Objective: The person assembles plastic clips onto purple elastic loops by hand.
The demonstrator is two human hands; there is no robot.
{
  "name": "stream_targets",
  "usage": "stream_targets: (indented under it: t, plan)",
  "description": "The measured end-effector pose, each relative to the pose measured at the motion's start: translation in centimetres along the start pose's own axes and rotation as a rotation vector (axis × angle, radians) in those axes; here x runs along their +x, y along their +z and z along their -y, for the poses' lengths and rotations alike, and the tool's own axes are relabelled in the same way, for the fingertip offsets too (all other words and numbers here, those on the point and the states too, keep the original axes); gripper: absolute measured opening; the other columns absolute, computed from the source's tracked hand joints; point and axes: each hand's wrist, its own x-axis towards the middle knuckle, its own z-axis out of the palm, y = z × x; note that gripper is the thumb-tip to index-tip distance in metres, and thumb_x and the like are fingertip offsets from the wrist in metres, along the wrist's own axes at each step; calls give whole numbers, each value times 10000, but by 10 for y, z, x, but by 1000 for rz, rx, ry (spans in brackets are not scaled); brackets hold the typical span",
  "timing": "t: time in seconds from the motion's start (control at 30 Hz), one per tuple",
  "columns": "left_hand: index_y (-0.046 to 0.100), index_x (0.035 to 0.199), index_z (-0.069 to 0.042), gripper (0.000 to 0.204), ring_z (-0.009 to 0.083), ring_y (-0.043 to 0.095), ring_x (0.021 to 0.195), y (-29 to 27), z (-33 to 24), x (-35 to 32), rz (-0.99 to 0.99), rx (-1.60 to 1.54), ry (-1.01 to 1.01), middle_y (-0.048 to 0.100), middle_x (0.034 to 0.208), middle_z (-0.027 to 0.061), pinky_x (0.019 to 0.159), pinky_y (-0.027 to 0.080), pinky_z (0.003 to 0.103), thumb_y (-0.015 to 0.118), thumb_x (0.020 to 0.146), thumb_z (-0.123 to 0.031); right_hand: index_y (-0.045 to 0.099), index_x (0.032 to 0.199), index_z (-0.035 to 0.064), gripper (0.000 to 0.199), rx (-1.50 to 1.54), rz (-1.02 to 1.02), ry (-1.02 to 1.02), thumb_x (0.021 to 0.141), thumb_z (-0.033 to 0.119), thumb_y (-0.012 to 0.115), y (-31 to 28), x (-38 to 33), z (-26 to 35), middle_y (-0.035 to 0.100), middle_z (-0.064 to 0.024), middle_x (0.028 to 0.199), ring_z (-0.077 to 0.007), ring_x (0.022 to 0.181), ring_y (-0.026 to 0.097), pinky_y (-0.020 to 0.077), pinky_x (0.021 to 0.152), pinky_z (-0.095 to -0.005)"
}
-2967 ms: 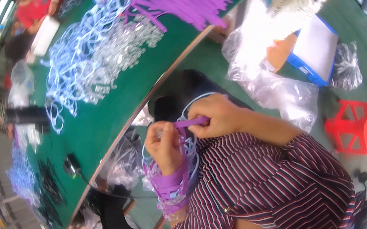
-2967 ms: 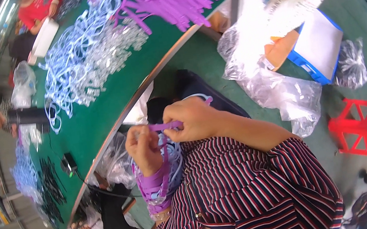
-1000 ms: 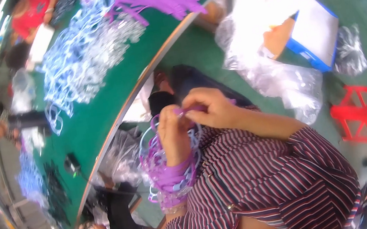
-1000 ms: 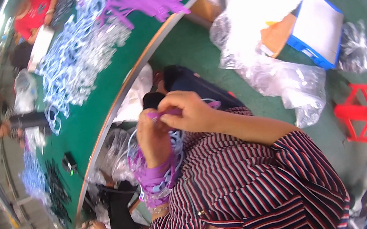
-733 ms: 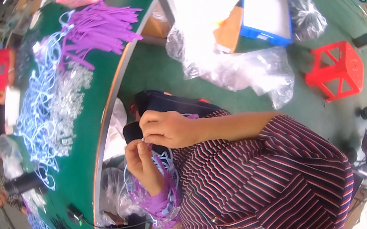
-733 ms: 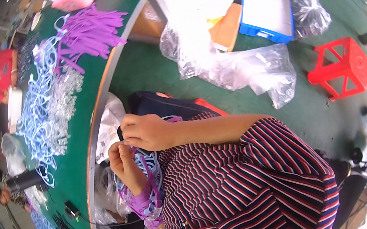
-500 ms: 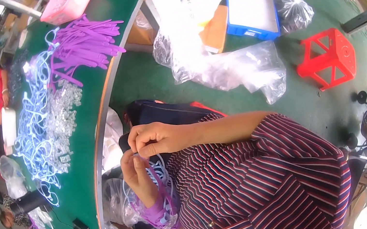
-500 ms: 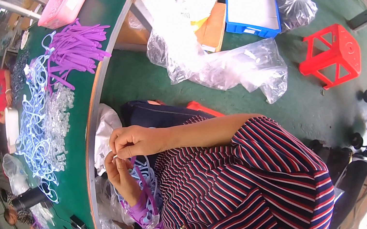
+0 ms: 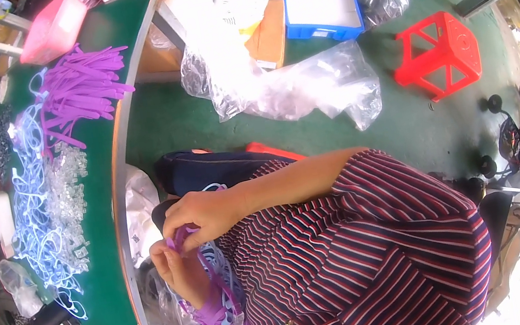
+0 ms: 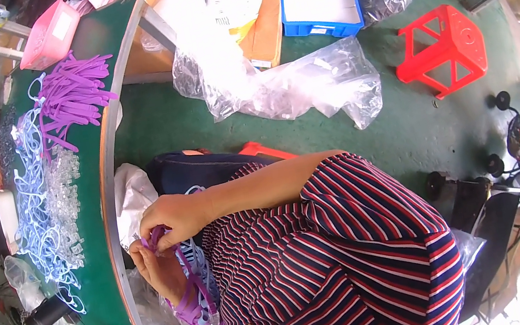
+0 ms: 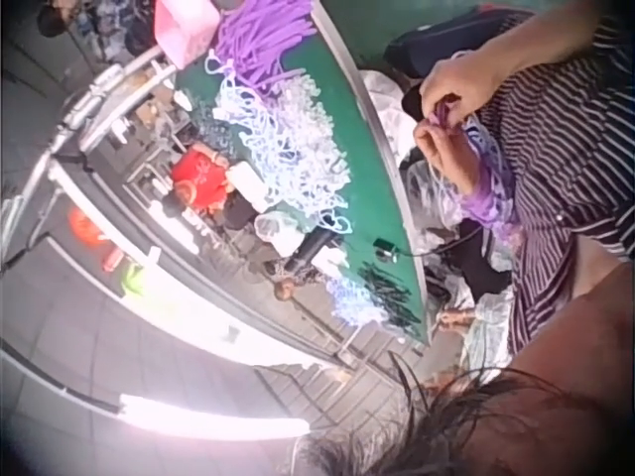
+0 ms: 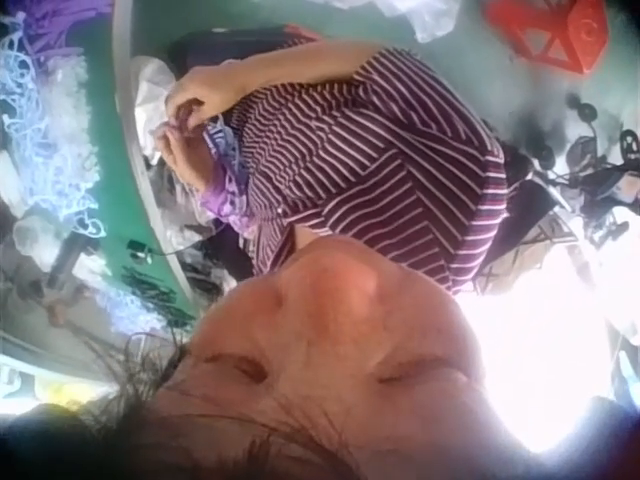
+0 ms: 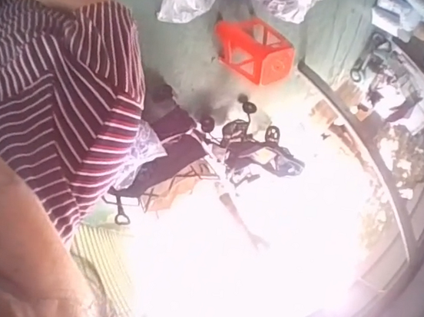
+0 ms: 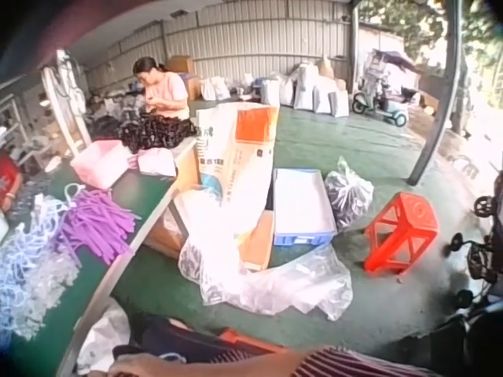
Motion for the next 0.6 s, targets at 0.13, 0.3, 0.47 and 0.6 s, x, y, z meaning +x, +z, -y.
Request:
stream_targets:
  t: [0.13,0.3,0.47,0.6]
  plan:
    - [452,925,-44,168,160,523,774,7,-1,0,-64,-53,0,524,853,78,693,423,273,539,884,-182,629,888,38,230,-71,4,-27,700,147,706,-4,0,8,585,-91,809,-230,742,575,454,661,-319]
    - [438,891,-65,171,148,490,669,-15,0,1,146,-208,-59,516,789,75,625,397,268,551,864,-190,648,884,32,189,158,-122,-40,721,114,698,2,-1,9,586,-87,798,-199,740,575,450,658,-297]
    - [449,840,-34,153,146,508,714,-18,-1,-6,109,-220,-44,525,824,76,635,426,266,557,853,-141,643,891,24,192,218,-83,-1,723,98,700,10,0,6,591,-92,809,-198,745,578,453,655,-298]
    - [481,887,-45,105,127,517,813,-6,0,-5,59,-157,-68,530,885,45,744,433,287,545,868,-127,639,909,12,210,8,-79,-32,717,68,701,-2,-2,8,591,-97,816,-193,766,585,459,662,-287]
